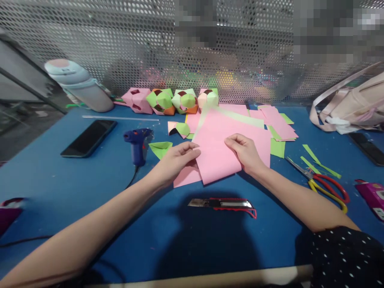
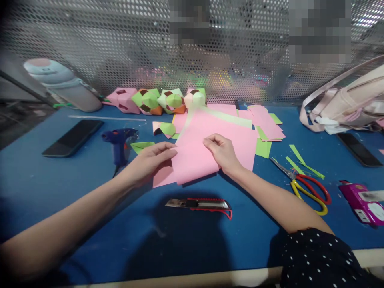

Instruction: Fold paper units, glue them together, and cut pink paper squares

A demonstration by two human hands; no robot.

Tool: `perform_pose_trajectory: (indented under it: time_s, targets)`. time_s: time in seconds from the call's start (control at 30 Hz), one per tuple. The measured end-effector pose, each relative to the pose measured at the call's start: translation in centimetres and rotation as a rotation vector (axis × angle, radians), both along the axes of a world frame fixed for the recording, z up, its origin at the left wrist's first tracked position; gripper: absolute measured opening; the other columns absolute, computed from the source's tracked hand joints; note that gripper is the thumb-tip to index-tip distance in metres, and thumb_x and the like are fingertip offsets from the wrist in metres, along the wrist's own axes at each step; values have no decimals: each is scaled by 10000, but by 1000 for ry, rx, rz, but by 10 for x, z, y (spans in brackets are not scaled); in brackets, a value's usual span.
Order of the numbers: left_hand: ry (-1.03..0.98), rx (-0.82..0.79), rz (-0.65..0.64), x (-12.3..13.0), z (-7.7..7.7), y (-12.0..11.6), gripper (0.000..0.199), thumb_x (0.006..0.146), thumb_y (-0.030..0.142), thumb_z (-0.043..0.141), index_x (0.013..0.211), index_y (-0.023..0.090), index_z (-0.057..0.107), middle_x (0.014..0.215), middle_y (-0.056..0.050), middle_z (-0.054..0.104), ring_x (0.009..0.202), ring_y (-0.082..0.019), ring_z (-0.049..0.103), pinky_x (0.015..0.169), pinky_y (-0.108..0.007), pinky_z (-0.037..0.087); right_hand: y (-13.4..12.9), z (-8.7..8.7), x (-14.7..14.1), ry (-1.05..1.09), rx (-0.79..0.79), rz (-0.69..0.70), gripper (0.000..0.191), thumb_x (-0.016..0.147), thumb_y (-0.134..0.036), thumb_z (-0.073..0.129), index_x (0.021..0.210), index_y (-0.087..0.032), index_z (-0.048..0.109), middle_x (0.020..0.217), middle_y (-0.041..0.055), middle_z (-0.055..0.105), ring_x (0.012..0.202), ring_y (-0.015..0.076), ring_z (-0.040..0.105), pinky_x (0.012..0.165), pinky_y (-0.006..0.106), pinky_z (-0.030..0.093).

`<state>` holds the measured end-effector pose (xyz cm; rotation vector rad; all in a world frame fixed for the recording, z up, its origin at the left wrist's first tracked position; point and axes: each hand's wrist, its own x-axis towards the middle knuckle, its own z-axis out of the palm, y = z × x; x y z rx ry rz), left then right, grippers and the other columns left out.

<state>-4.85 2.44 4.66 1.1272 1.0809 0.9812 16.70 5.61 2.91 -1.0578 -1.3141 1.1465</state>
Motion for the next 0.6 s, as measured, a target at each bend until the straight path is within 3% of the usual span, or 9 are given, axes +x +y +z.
perform_pose_trajectory:
  time_s: [0.2, 0.6]
  targets:
    - [-178, -56, 115, 8, -16, -2, 241, 704, 249, 756, 783, 149, 551, 629, 44, 574, 574, -81, 553, 600, -220, 486, -2, -12, 3, -16, 20, -43, 182, 772, -365, 673, 743, -187, 650, 754, -7, 606, 715, 127, 506, 699, 270, 408]
    - [-116, 29, 169, 7, -19, -5, 236, 761, 315, 708, 757, 147, 542, 650, 44, 541, 589, -70, 496, 589, -205, 394, -9, -11, 6, -72, 8, 58, 232, 788, -412, 669, 750, -187, 626, 642, -31, 498, 610, 113, 417, 580, 257, 334]
